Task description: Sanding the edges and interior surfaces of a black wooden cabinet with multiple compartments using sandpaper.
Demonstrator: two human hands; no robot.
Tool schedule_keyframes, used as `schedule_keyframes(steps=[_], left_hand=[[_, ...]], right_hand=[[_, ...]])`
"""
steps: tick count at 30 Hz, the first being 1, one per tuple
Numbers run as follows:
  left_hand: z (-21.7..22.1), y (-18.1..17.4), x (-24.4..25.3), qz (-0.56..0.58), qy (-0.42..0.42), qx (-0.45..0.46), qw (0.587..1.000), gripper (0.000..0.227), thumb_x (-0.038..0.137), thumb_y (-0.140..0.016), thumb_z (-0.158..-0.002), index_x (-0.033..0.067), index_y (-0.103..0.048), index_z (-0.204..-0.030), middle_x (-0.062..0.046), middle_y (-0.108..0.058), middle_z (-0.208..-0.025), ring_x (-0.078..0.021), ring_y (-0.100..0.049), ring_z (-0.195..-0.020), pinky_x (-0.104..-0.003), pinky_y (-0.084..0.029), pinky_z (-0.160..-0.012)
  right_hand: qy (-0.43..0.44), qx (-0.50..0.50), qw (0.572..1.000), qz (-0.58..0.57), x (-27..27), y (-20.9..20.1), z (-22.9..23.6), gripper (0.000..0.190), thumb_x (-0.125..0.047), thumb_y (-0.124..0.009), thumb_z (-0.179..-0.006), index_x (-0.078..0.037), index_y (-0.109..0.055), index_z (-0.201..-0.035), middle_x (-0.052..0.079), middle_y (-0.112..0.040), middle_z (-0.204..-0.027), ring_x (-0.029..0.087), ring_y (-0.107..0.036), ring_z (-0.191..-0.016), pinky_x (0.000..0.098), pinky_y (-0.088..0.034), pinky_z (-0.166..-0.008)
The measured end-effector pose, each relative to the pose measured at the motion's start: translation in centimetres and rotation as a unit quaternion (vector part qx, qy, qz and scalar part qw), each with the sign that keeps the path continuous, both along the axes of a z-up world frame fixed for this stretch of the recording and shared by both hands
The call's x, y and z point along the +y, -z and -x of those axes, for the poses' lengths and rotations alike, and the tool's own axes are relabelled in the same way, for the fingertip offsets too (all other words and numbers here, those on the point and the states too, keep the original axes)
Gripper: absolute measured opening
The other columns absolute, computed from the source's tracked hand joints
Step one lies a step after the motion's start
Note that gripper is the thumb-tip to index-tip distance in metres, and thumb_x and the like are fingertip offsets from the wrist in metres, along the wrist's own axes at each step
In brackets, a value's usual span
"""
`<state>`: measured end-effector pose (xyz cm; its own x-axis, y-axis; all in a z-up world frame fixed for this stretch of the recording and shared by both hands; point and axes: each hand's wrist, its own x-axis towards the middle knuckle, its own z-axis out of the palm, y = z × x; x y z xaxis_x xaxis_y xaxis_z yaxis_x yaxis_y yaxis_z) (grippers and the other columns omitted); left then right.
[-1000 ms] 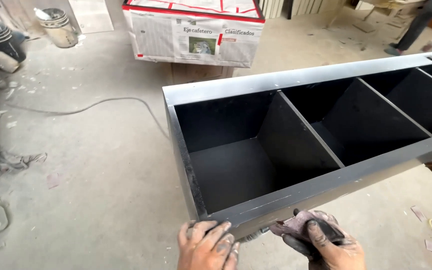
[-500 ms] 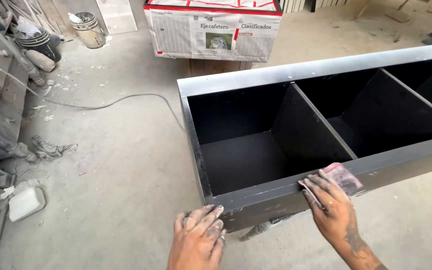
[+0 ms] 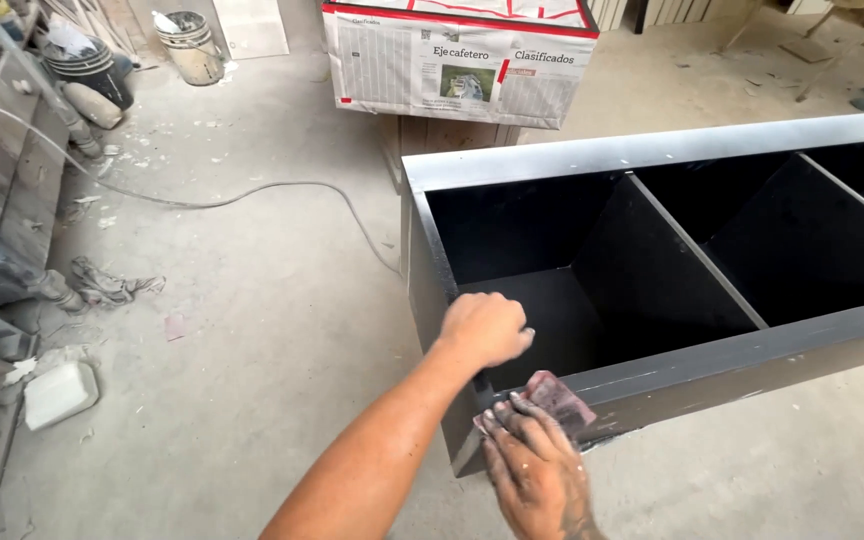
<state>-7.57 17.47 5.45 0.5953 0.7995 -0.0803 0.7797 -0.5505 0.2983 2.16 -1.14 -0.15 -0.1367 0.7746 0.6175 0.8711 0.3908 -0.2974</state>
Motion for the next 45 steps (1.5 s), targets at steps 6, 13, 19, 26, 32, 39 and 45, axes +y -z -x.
schedule_keyframes(steps=[6, 13, 19, 26, 32, 39, 45], left_hand=[[0.8, 0.0, -0.6, 0.023, 0.036, -0.051, 0.998, 0.035, 0.02, -0.045, -0.089, 0.0102, -0.065, -0.062, -0.01, -0.066, -0.062, -0.0344, -0.065, -0.063, -0.047, -0.052, -0.068], [1.3, 1.2, -0.1, -0.005, 0.035, -0.129, 0.991, 0.03, 0.018, -0.046, -0.083, 0.0103, -0.054, -0.056, -0.008, -0.06, -0.055, -0.0343, -0.059, -0.052, -0.045, -0.05, -0.055], [1.1, 1.2, -0.3, 0.005, 0.021, -0.134, 0.991, 0.03, 0.017, -0.049, -0.084, 0.0122, -0.053, -0.055, -0.006, -0.06, -0.054, -0.0308, -0.059, -0.051, -0.043, -0.051, -0.055], [1.2, 0.5, 0.0, -0.004, 0.014, -0.146, 0.989, 0.031, 0.014, -0.049, -0.085, 0.0101, -0.055, -0.055, -0.007, -0.06, -0.053, -0.0318, -0.061, -0.051, -0.048, -0.056, -0.058], [0.9, 1.4, 0.1, -0.009, 0.006, -0.146, 0.989, 0.028, 0.013, -0.048, -0.08, 0.0113, -0.042, -0.052, -0.006, -0.051, -0.048, -0.0308, -0.047, -0.045, -0.045, -0.046, -0.052], [1.4, 0.9, -0.4, 0.005, 0.006, -0.126, 0.992, 0.034, 0.012, -0.047, -0.086, 0.0123, -0.044, -0.052, -0.002, -0.047, -0.047, -0.0244, -0.048, -0.045, -0.04, -0.047, -0.048], [1.3, 0.8, -0.6, 0.004, 0.007, -0.12, 0.993, 0.029, 0.014, -0.048, -0.083, 0.0098, -0.051, -0.055, -0.009, -0.059, -0.055, -0.0341, -0.058, -0.051, -0.047, -0.05, -0.052]], right_hand=[[0.111, -0.021, 0.994, -0.002, 0.5, 1.0, -8.6, 0.023, -0.014, -0.07, -0.092, -0.01, -0.078, -0.114, 0.013, -0.071, -0.115, 0.026, -0.068, -0.108, 0.0369, -0.056, -0.101], [0.057, 0.042, 0.997, -0.005, 0.5, -0.6, 1.8, 0.028, -0.015, -0.068, -0.092, -0.012, -0.075, -0.119, 0.01, -0.07, -0.121, 0.026, -0.066, -0.112, 0.038, -0.055, -0.096], [0.228, 0.022, 0.972, 0.059, 0.9, -1.6, 0.3, 0.017, -0.026, -0.069, -0.093, -0.015, -0.076, -0.104, 0.007, -0.073, -0.106, 0.03, -0.06, -0.119, 0.0451, -0.045, -0.1], [0.18, 0.217, 0.95, 0.135, 0.2, -0.5, -1.5, 0.02, -0.021, -0.07, -0.091, -0.014, -0.078, -0.107, 0.003, -0.076, -0.107, 0.016, -0.072, -0.096, 0.0295, -0.059, -0.084], [0.117, -0.012, 0.992, 0.042, 0.5, 0.4, 5.1, 0.027, -0.03, -0.068, -0.091, -0.017, -0.08, -0.112, 0.002, -0.07, -0.105, 0.025, -0.059, -0.093, 0.0395, -0.051, -0.077], [0.237, 0.026, 0.966, 0.096, 0.5, 0.3, -0.3, 0.026, -0.028, -0.071, -0.089, -0.017, -0.08, -0.111, -0.001, -0.072, -0.103, 0.025, -0.058, -0.099, 0.04, -0.058, -0.073], [0.061, -0.011, 0.995, 0.073, 0.3, 0.6, -0.4, 0.041, -0.014, -0.071, -0.084, -0.022, -0.074, -0.123, 0.004, -0.07, -0.122, 0.024, -0.065, -0.111, 0.0406, -0.054, -0.097]])
